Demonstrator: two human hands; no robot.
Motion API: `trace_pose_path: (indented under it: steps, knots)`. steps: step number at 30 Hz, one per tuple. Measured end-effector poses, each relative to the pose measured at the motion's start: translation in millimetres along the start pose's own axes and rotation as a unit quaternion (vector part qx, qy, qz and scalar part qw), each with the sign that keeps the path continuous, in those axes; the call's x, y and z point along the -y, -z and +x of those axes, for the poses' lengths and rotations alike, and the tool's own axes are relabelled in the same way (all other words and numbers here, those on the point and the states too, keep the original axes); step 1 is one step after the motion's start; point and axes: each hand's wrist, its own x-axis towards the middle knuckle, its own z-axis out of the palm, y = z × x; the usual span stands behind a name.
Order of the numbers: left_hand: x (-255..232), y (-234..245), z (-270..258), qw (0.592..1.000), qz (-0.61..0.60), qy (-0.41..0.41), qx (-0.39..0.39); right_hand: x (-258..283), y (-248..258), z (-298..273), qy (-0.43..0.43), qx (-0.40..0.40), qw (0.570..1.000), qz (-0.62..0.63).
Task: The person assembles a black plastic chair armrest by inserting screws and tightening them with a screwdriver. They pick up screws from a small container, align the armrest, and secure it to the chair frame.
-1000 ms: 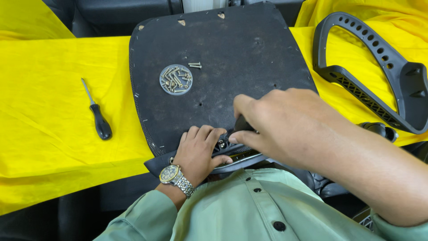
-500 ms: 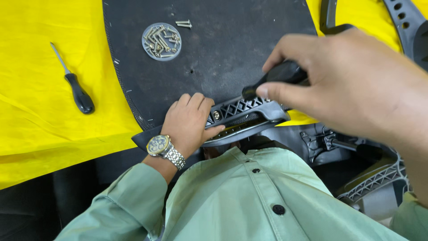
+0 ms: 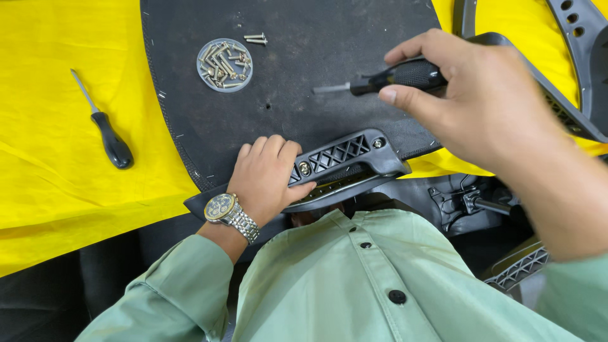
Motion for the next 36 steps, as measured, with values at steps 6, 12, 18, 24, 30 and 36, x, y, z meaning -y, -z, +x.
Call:
trace_pose_path:
  steps: [6, 12, 18, 24, 30, 36]
  knots:
    - [10.2, 11.4, 2.5, 0.995, -0.08, 0.057, -0.015, -55.4, -85.4, 22.3, 0.097, -0.091, 0.976, 0.172]
    - [68.3, 29.7, 22.1, 0.978, -0.032, 0.127, -0.164, -78.3, -116.6, 18.2, 0.099, -0.061, 0.99, 0.074]
    - [113.9, 50.2, 46.3, 0.966, 0.009, 0.183, -0.181, -70.4, -110.9, 26.5, 0.089, -0.07, 0.988, 0.103]
    - [124.8, 53.9, 66.6, 0.975, 0.071, 0.177, -0.117, -66.6, -110.3, 31.3, 0.096, -0.07, 0.989, 0.082]
    - [126.6, 44.7, 76.7, 0.976, 0.089, 0.165, -0.108, -62.7, -113.2, 37.5, 0.101, -0.075, 0.991, 0.041]
    - [124.0, 57.1, 68.7, 0.938, -0.222, 0.252, -0.089, -40.7, -108.2, 40.9, 0.166, -0.102, 0.98, 0.049]
